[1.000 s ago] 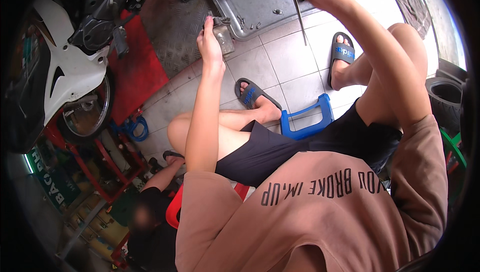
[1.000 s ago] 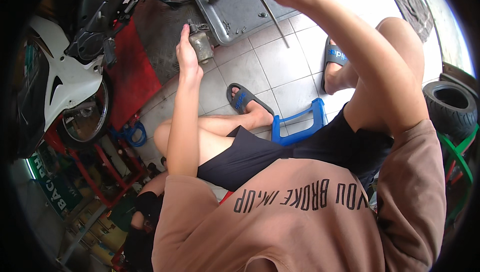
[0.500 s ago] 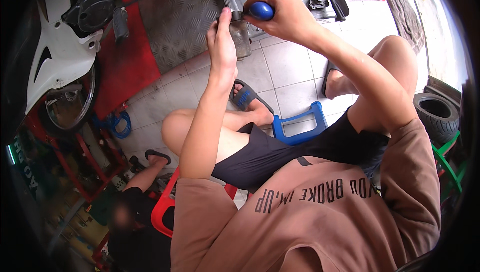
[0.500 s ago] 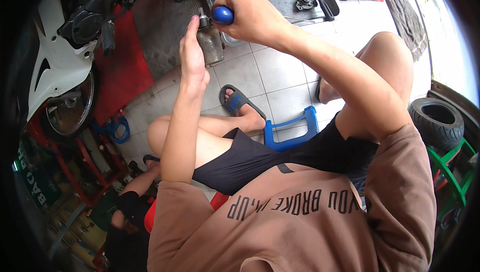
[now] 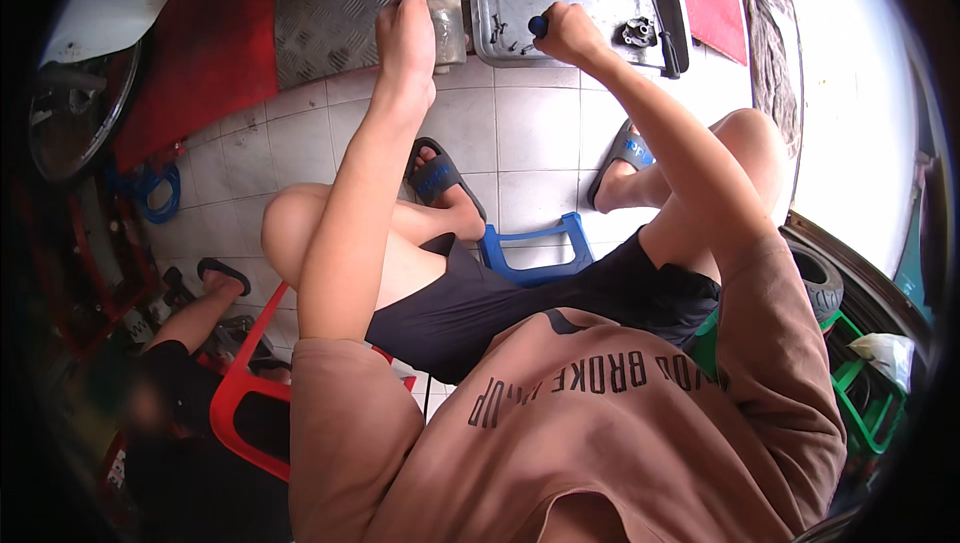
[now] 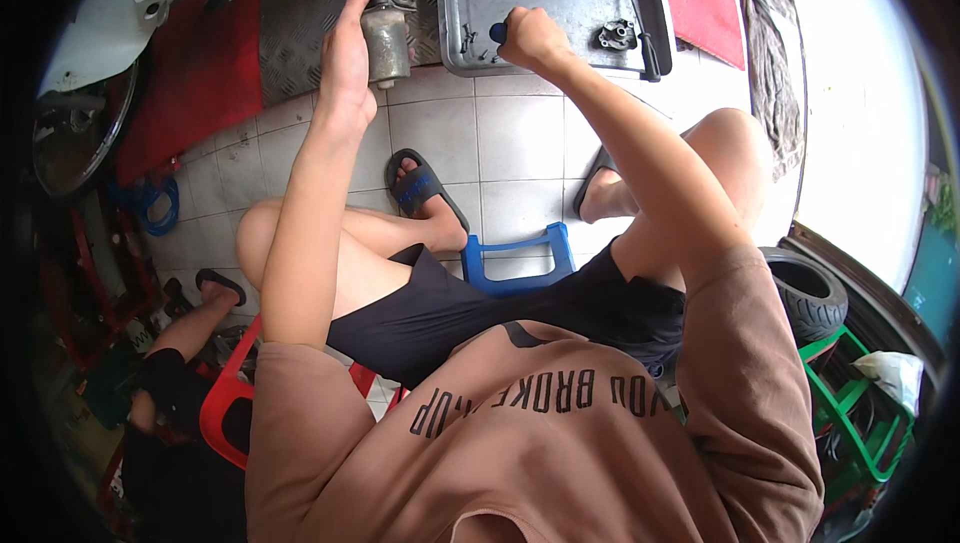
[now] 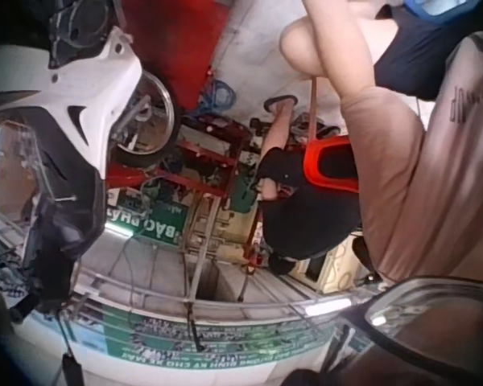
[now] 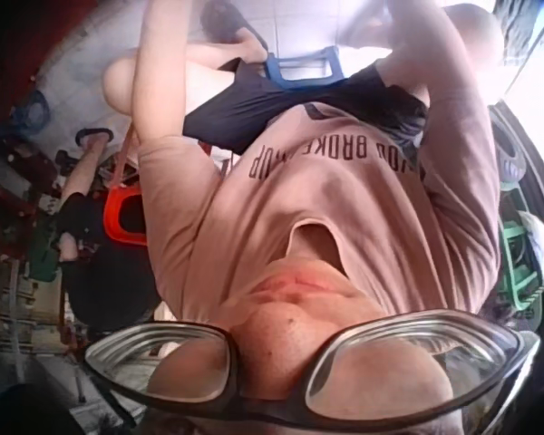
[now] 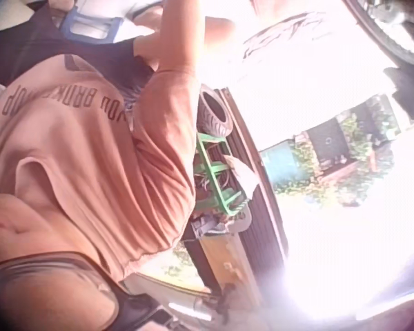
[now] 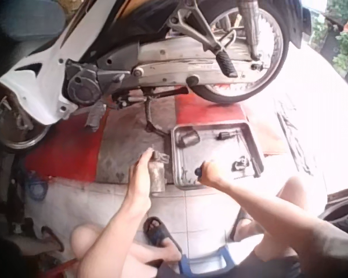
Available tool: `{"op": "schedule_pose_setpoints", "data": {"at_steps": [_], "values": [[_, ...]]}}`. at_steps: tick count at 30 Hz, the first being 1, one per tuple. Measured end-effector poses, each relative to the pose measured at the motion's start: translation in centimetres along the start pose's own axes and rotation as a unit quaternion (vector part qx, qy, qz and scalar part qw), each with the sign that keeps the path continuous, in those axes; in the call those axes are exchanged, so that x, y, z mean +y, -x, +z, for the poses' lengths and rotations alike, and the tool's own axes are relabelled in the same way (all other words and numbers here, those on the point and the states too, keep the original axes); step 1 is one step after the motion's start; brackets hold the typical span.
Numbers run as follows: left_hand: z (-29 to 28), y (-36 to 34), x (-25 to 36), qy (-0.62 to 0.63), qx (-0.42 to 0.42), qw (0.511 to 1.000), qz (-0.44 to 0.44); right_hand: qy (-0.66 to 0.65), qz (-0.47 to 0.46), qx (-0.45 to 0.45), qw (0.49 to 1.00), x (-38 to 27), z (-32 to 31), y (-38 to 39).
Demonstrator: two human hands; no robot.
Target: The person uses a screwdriver to pry open a starter motor, removes internal components, and places them in a metal tray.
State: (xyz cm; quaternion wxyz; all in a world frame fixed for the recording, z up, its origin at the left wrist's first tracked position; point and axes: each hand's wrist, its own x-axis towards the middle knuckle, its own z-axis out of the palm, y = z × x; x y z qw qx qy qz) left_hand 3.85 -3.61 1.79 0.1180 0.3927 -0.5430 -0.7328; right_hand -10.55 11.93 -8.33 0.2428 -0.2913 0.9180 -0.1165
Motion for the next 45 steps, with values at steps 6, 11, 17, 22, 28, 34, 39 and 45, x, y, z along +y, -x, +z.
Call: {"op": "schedule_pose_setpoints", "data": {"at_steps": [6, 11, 17, 22, 28, 34, 39, 45], "values": [[-0.8, 0.7, 1.9, 0.051, -0.017, 0.998, -0.018, 0.016, 0.007, -0.047, 0.999, -1.5, 3.8, -2.9], [-0.8, 0.4, 2.6, 0.111, 0.005, 0.993, -0.049, 0.03, -0.014, -0.043, 0.999, -2.8, 4.9, -3.4], [-0.8, 0.5, 2.8, 0.111, -0.053, 0.992, -0.027, -0.008, -0.056, -0.037, 0.998, -2.2, 1.8, -2.4], [-0.3, 0.6, 3.7, 0.164, -0.068, 0.984, 0.029, -0.19, -0.064, 0.094, 0.975, -4.9, -11.4, 3.9], [1.3, 0.8, 4.4, 0.233, -0.117, 0.964, -0.045, -0.281, -0.072, 0.327, 0.899, 1.5, -20.2, 10.3], [1.7, 0.2, 3.8, 0.196, -0.089, 0.974, -0.063, -0.63, -0.125, 0.3, 0.705, 6.2, -19.5, 10.5], [2.5, -0.5, 3.1, 0.201, -0.103, 0.972, -0.059, -0.73, -0.112, 0.253, 0.625, 5.4, -19.0, 10.8], [3.9, -0.6, 2.7, 0.196, -0.098, 0.973, -0.079, -0.714, -0.116, 0.233, 0.65, 5.5, -19.4, 11.2]]}}
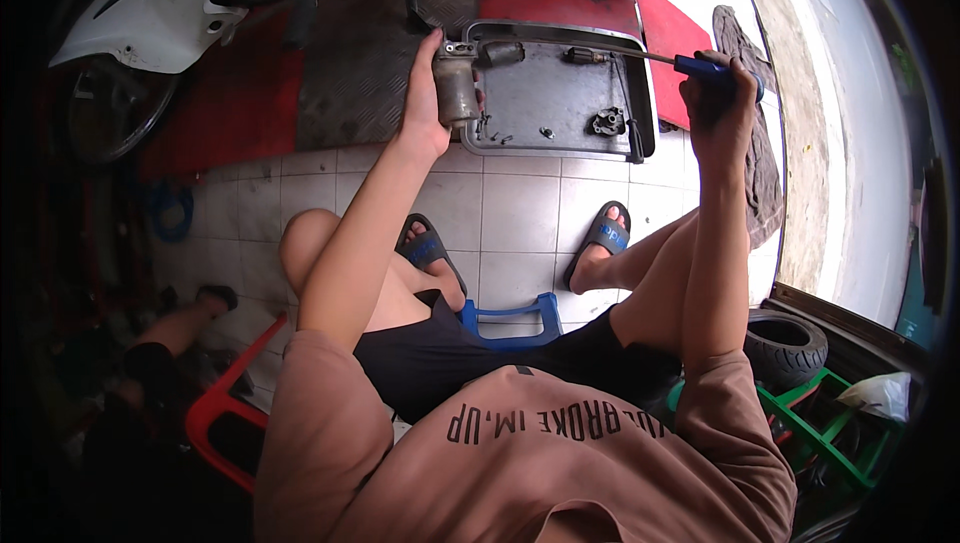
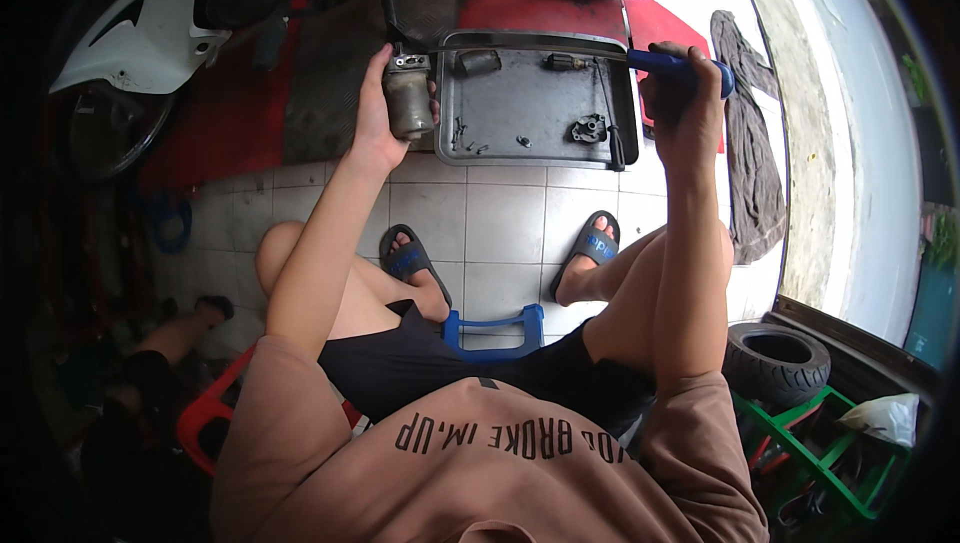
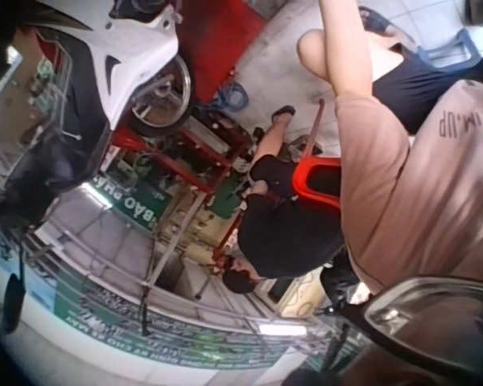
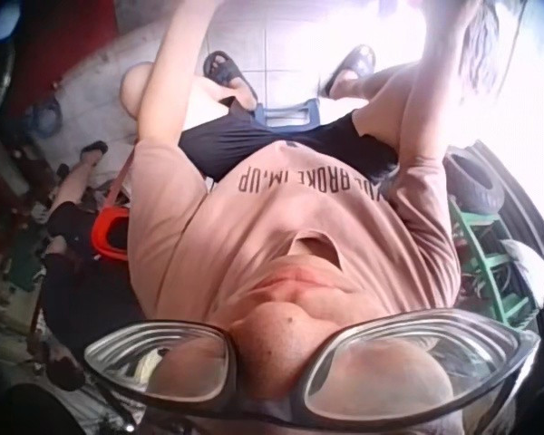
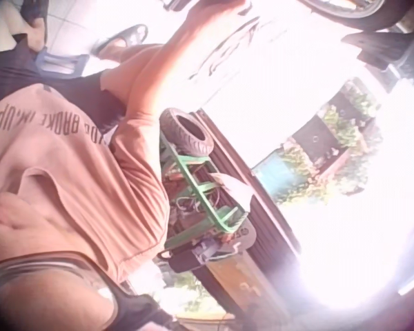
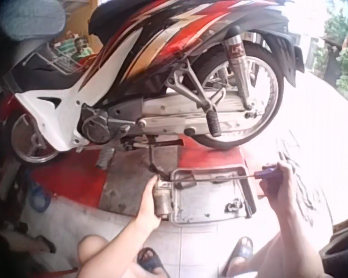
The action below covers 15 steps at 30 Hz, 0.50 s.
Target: The person uses a screwdriver to pry open a starter motor, removes internal components, and places them in a metal tray.
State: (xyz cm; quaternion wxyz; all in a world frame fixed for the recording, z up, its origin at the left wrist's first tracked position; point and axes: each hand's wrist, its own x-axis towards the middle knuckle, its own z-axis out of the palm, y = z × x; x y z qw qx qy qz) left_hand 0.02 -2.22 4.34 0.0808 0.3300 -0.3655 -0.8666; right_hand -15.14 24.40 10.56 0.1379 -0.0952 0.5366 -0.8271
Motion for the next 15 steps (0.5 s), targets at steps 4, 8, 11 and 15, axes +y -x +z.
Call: {"op": "schedule_pose_setpoints", "data": {"at_steps": [4, 8, 11, 15], "values": [[0.3, -0.3, -0.4, -0.005, -0.003, 1.0, 0.003, -0.005, 0.021, -0.08, 0.997, 0.2, -2.2, -0.6], [0.3, -0.3, -0.5, -0.004, -0.001, 1.0, 0.0, 0.015, 0.016, -0.079, 0.997, 0.2, -1.6, -0.4], [0.4, -0.1, -0.4, -0.004, 0.0, 1.0, 0.0, 0.04, -0.014, -0.026, 0.999, 0.3, -0.8, -0.2], [0.2, -0.1, -0.5, -0.006, -0.007, 1.0, 0.003, 0.019, -0.003, -0.03, 0.999, 0.5, -0.7, -0.4]]}}
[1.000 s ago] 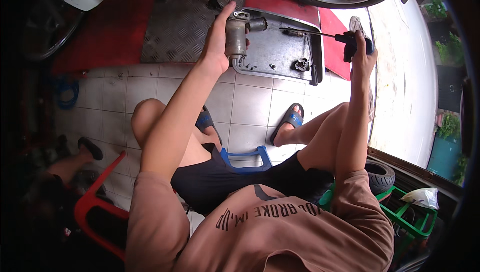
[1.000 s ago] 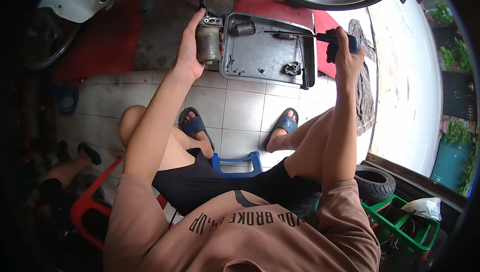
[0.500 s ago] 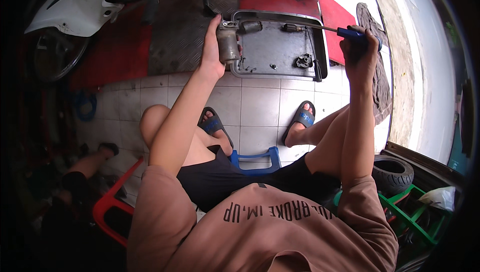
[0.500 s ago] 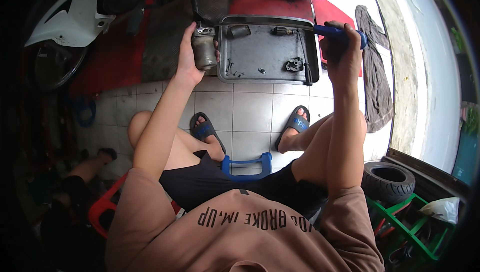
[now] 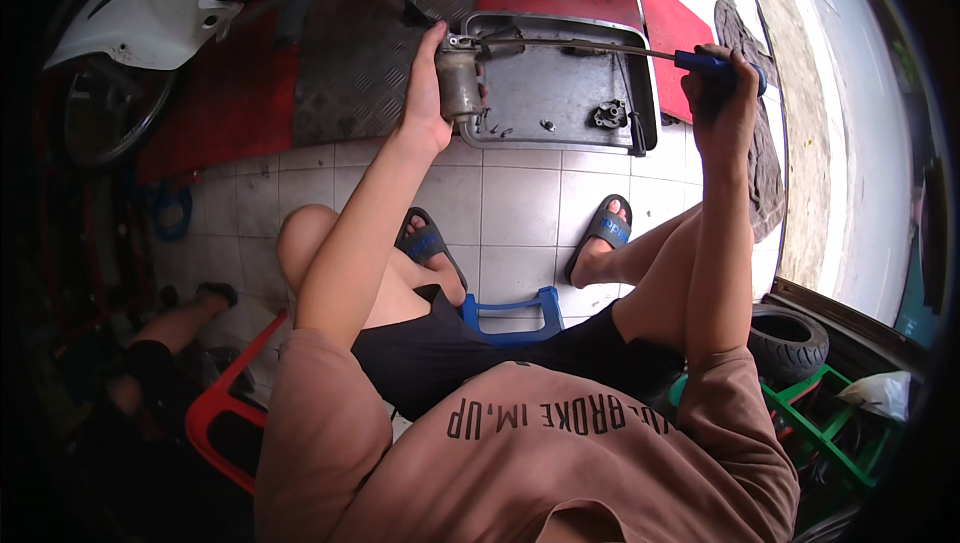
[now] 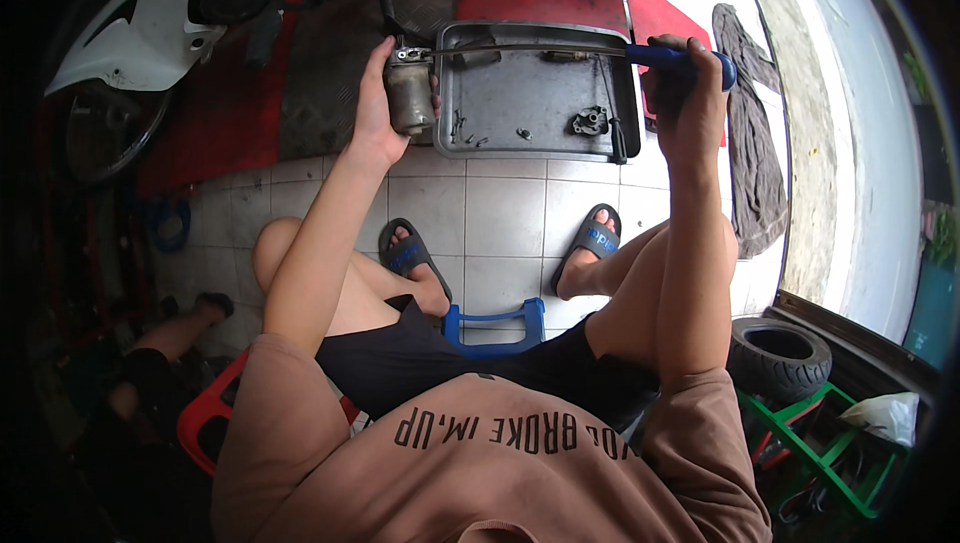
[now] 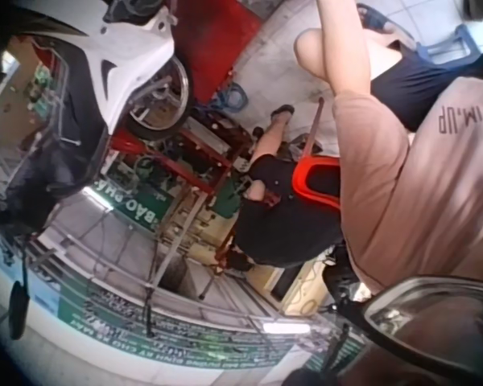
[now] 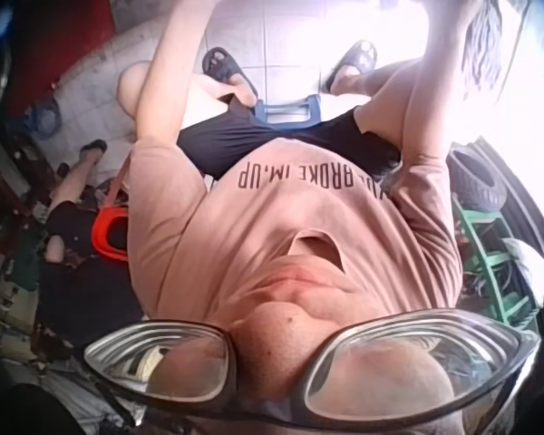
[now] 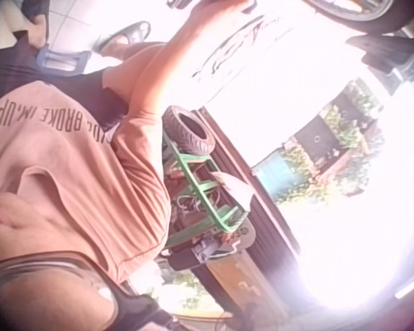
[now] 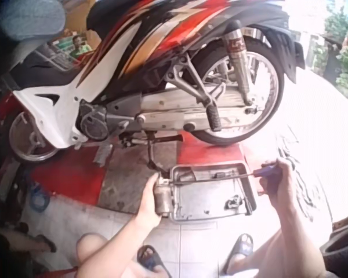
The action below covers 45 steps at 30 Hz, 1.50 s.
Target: The person uses a screwdriver to pry open a starter motor, removes internal components, and places them in a metal tray.
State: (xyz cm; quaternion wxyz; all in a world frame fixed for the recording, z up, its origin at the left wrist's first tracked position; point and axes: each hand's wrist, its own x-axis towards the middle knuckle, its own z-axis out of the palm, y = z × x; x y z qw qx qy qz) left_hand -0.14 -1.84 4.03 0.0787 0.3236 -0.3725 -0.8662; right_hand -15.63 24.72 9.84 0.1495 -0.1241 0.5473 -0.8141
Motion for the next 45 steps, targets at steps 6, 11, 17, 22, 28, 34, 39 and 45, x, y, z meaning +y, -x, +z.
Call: {"op": "schedule_pose_setpoints", "data": {"at_steps": [6, 11, 17, 22, 28, 34, 39, 45], "values": [[-0.4, -0.1, -0.1, -0.008, -0.002, 1.0, 0.001, -0.014, -0.003, 0.026, 1.0, 0.0, 0.3, -0.1], [-0.4, 0.0, 0.0, 0.0, -0.003, 1.0, -0.001, -0.013, -0.005, 0.017, 1.0, 0.1, 0.5, 0.0], [-0.5, 0.1, -0.1, -0.005, 0.004, 1.0, 0.006, -0.011, 0.001, 0.017, 1.0, 0.2, 0.5, -0.1], [-0.5, 0.0, -0.2, -0.002, 0.003, 1.0, 0.001, -0.033, 0.026, -0.074, 0.996, 0.4, -2.0, -0.8], [-0.5, 0.3, 0.0, 0.005, 0.012, 1.0, -0.006, -0.003, 0.003, 0.027, 1.0, 0.2, 1.0, 0.1], [-0.5, 0.1, -0.1, 0.002, 0.008, 1.0, -0.009, -0.005, 0.025, -0.061, 0.998, 0.5, -1.7, -0.7], [-0.5, 0.0, -0.4, -0.004, 0.011, 1.0, -0.005, -0.002, 0.013, -0.012, 1.0, 0.1, -0.2, -0.2], [-0.9, -0.2, -0.1, -0.06, 0.026, 0.998, -0.023, 0.035, -0.015, -0.034, 0.999, -1.0, 0.1, 0.3]]}}
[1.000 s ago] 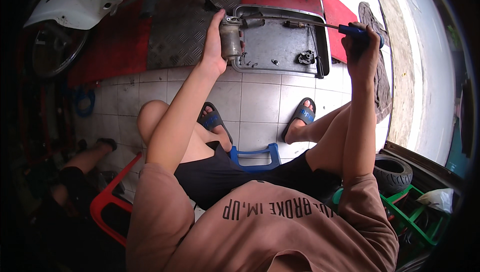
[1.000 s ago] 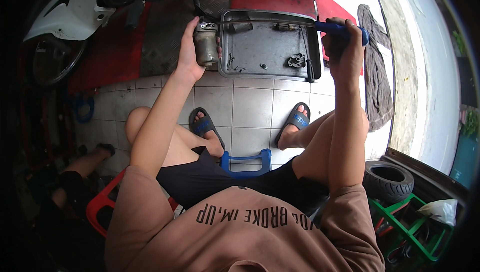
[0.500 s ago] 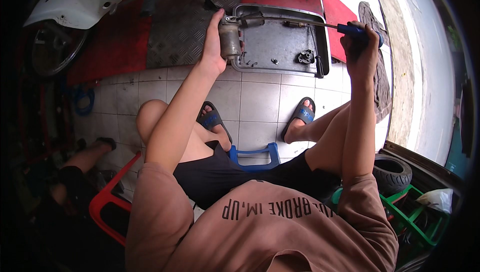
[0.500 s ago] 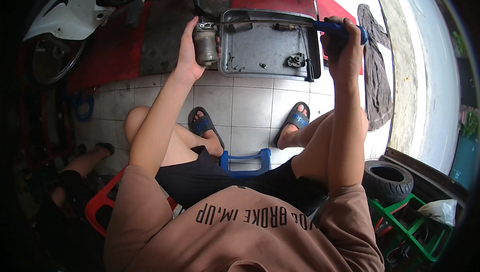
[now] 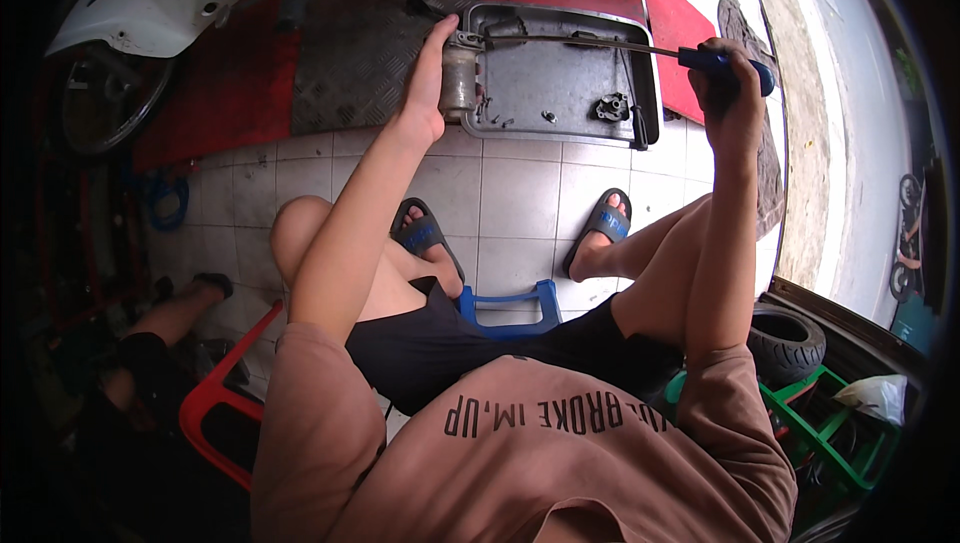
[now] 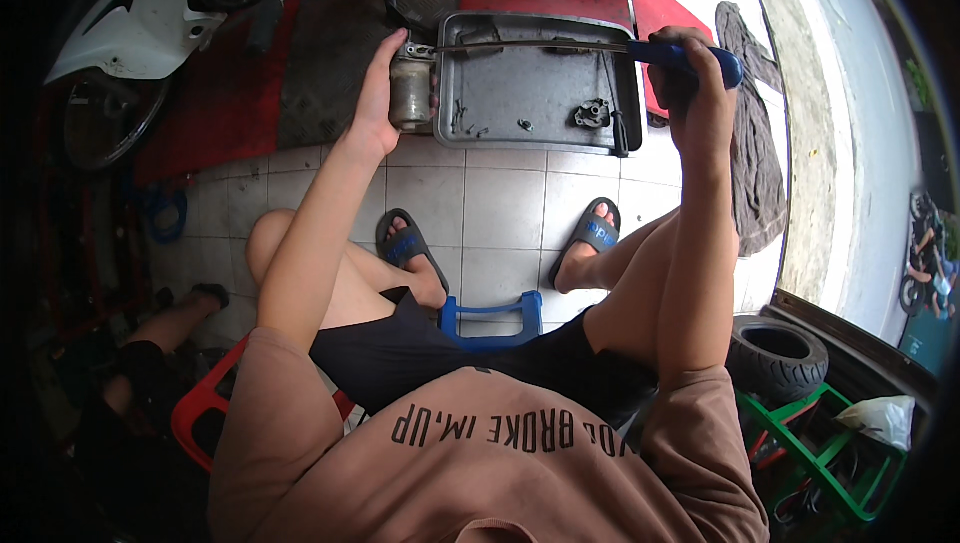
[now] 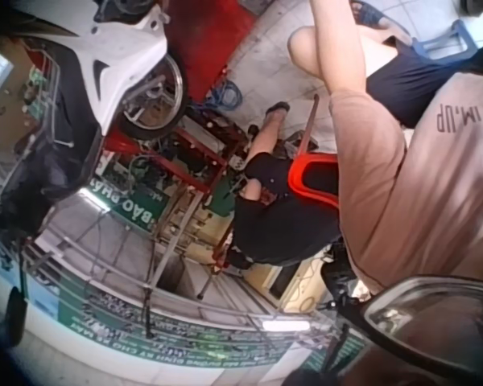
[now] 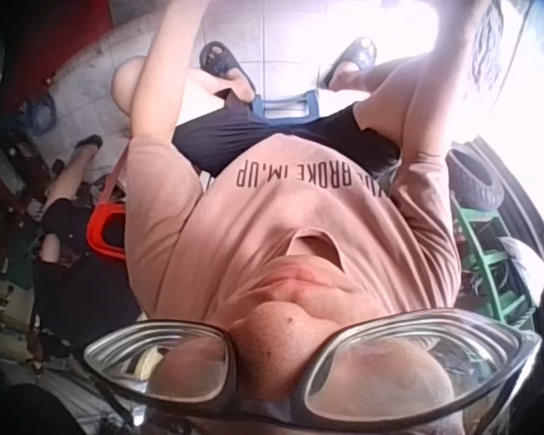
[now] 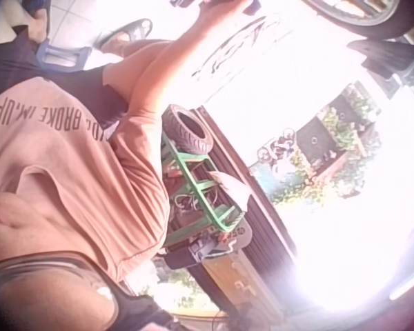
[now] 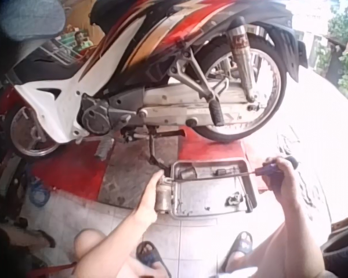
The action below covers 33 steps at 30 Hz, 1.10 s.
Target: The person uses a screwdriver to pry open a starter motor, removes internal components, and places them in a metal tray.
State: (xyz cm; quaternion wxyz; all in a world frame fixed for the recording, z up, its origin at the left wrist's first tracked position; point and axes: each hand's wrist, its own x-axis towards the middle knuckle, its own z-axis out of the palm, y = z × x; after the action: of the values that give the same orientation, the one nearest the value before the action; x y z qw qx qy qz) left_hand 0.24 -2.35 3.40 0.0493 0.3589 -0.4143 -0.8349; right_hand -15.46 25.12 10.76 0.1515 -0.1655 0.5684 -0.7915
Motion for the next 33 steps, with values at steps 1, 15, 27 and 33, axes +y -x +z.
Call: {"op": "schedule_pose_setpoints", "data": {"at_steps": [1, 15, 27, 33], "values": [[-0.2, -0.2, 0.0, -0.033, 0.006, 0.999, 0.004, 0.011, -0.003, -0.028, 1.0, -0.1, 0.0, 0.1], [-1.6, -1.6, -1.1, -0.167, 0.098, 0.979, 0.071, 0.194, 0.117, -0.034, 0.973, 0.8, -1.8, -0.7], [-1.9, -2.5, -3.3, -0.15, 0.087, 0.985, 0.019, 0.129, 0.143, -0.104, 0.976, 3.7, -5.4, -0.7], [-1.9, -2.5, -3.3, -0.112, 0.056, 0.99, -0.068, 0.362, -0.034, -0.177, 0.915, 3.5, -5.7, -0.2]]}}
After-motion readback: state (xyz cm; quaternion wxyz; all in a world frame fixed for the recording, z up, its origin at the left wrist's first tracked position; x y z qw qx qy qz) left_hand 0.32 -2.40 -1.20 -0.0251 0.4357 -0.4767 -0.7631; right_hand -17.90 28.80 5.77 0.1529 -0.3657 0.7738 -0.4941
